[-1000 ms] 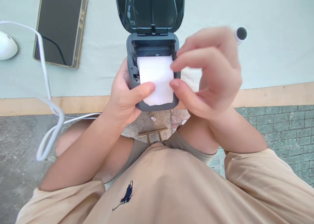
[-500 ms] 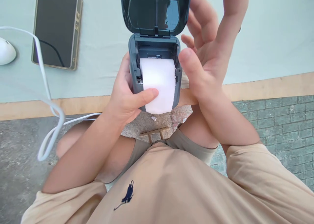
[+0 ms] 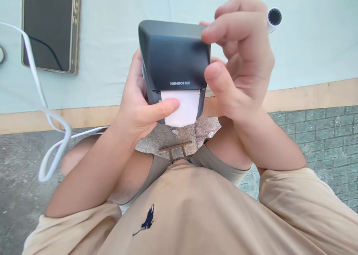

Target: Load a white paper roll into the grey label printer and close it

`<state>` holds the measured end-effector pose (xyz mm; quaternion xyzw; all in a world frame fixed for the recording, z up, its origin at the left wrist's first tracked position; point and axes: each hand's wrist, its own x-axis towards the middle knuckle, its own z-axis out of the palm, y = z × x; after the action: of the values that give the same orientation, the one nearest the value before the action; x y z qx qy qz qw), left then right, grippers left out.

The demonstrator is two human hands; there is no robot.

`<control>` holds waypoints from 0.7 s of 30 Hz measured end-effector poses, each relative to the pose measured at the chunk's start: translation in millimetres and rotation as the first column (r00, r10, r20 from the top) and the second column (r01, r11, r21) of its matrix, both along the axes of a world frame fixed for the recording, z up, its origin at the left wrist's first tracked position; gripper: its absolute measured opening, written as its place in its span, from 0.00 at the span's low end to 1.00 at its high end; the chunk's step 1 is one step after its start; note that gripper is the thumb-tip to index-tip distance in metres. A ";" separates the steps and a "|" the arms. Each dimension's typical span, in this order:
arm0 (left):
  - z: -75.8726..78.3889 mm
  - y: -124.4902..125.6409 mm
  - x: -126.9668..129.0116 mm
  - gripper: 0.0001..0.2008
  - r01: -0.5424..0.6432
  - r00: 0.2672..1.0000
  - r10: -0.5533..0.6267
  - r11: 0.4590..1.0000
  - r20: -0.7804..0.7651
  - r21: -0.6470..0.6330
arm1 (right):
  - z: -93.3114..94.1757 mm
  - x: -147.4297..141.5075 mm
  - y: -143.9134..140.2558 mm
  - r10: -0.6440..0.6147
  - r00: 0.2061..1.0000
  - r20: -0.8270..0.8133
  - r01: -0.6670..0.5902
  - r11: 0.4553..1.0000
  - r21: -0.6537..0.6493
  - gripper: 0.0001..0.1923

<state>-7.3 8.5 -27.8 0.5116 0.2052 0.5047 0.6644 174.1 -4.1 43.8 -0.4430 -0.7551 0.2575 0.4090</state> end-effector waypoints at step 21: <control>14.8 -8.9 8.1 0.18 -0.058 0.993 0.066 0.995 0.096 -0.085 | -1.1 -4.5 -2.2 0.207 0.961 -0.181 -0.255 0.917 -0.305 0.26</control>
<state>0.8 -0.4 -13.0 0.4517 0.2086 0.5408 0.6783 169.5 -6.3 42.7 -0.3922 -0.7174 0.4567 0.3506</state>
